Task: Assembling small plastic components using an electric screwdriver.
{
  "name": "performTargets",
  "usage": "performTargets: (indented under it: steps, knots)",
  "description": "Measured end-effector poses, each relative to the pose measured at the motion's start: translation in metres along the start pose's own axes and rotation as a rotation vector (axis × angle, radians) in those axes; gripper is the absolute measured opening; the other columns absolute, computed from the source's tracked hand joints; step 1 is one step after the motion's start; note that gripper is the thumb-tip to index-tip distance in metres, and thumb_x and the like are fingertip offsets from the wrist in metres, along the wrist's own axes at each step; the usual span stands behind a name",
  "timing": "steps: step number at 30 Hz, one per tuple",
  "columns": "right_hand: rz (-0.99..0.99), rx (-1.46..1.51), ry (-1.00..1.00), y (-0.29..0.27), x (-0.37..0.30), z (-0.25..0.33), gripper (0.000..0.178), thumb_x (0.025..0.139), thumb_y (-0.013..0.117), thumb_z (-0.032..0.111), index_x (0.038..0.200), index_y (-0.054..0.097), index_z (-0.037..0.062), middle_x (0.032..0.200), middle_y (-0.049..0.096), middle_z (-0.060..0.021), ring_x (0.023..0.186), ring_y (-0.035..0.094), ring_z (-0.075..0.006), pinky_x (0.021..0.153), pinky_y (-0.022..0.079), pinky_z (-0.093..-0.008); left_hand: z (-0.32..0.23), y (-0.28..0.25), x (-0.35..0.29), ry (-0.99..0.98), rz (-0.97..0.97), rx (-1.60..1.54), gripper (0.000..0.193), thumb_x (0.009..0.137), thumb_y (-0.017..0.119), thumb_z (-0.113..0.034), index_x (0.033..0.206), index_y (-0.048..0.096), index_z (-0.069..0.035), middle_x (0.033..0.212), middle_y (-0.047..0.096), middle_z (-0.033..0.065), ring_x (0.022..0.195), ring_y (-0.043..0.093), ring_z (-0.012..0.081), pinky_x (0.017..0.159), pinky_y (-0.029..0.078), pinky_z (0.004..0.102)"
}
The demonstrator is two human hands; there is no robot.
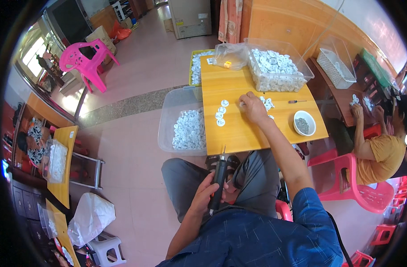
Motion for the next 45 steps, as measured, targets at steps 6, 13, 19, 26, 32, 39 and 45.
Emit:
performTargets:
  steps: [6, 13, 19, 26, 32, 39, 45]
  knots:
    - [-0.148, 0.462, 0.156, -0.013, -0.016, 0.012, 0.022, 0.089, 0.065, 0.004, 0.111, 0.064, 0.0066, 0.096, 0.060, -0.0082, 0.087, 0.064, -0.0221, 0.075, 0.052, -0.0347, 0.000, 0.001, -0.001, -0.008, -0.008, -0.008, 0.060, 0.093, 0.056, -0.021, 0.145, 0.035, 0.001, 0.102, 0.064, 0.0117, 0.074, 0.064, 0.0173, 0.059, 0.056, 0.0291]
    - [0.041, 1.428, 0.612, 0.027, -0.074, 0.016, 0.022, 0.097, 0.060, 0.008, 0.118, 0.055, 0.0089, 0.095, 0.060, -0.0006, 0.085, 0.063, -0.0126, 0.077, 0.055, -0.0261, 0.000, 0.005, -0.002, -0.012, -0.003, -0.021, 0.058, 0.093, 0.056, -0.020, 0.144, 0.036, 0.001, 0.101, 0.064, 0.0118, 0.074, 0.063, 0.0173, 0.059, 0.056, 0.0282]
    - [0.072, 1.515, 0.658, 0.046, -0.102, 0.028, 0.029, 0.099, 0.060, 0.009, 0.126, 0.051, 0.0083, 0.094, 0.061, -0.0016, 0.082, 0.064, -0.0129, 0.074, 0.056, -0.0260, 0.001, 0.005, -0.002, -0.016, 0.006, -0.007, 0.059, 0.094, 0.056, -0.021, 0.145, 0.035, 0.001, 0.101, 0.064, 0.0119, 0.074, 0.064, 0.0168, 0.059, 0.056, 0.0274]
    - [0.158, 1.534, 0.696, 0.050, -0.114, 0.036, 0.025, 0.098, 0.061, 0.011, 0.122, 0.058, 0.0059, 0.102, 0.066, -0.0053, 0.086, 0.067, -0.0137, 0.078, 0.057, -0.0262, 0.001, 0.006, -0.004, -0.009, 0.020, -0.013, 0.060, 0.094, 0.056, -0.021, 0.146, 0.034, 0.000, 0.103, 0.063, 0.0115, 0.075, 0.063, 0.0164, 0.058, 0.055, 0.0268]
    - [0.192, 1.415, 0.720, 0.055, -0.118, 0.042, 0.023, 0.098, 0.062, 0.013, 0.119, 0.060, 0.0040, 0.100, 0.068, -0.0072, 0.081, 0.067, -0.0134, 0.074, 0.057, -0.0263, 0.002, 0.006, -0.003, -0.017, 0.029, -0.021, 0.060, 0.094, 0.056, -0.020, 0.146, 0.034, -0.001, 0.102, 0.063, 0.0109, 0.075, 0.062, 0.0163, 0.058, 0.055, 0.0270]
    - [0.132, 1.357, 0.687, 0.060, -0.120, 0.053, 0.016, 0.099, 0.060, 0.012, 0.111, 0.065, 0.0030, 0.094, 0.068, -0.0054, 0.080, 0.066, -0.0133, 0.072, 0.055, -0.0252, 0.001, 0.004, -0.004, -0.023, -0.005, -0.015, 0.057, 0.094, 0.055, -0.020, 0.145, 0.036, -0.002, 0.102, 0.064, 0.0104, 0.074, 0.063, 0.0160, 0.058, 0.055, 0.0271]
    - [0.091, 1.376, 0.647, 0.066, -0.123, 0.069, 0.018, 0.098, 0.061, 0.009, 0.113, 0.065, 0.0018, 0.097, 0.069, -0.0052, 0.082, 0.067, -0.0123, 0.074, 0.055, -0.0244, 0.004, -0.001, -0.003, -0.016, -0.003, -0.026, 0.057, 0.094, 0.054, -0.018, 0.145, 0.036, -0.002, 0.102, 0.064, 0.0110, 0.073, 0.064, 0.0165, 0.059, 0.055, 0.0277]
Point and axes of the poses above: each hand's wrist, its own x-axis towards the middle knuckle, its own y-axis out of the palm, z = x × y, the point moved 5 cm from there along x, towards the middle knuckle
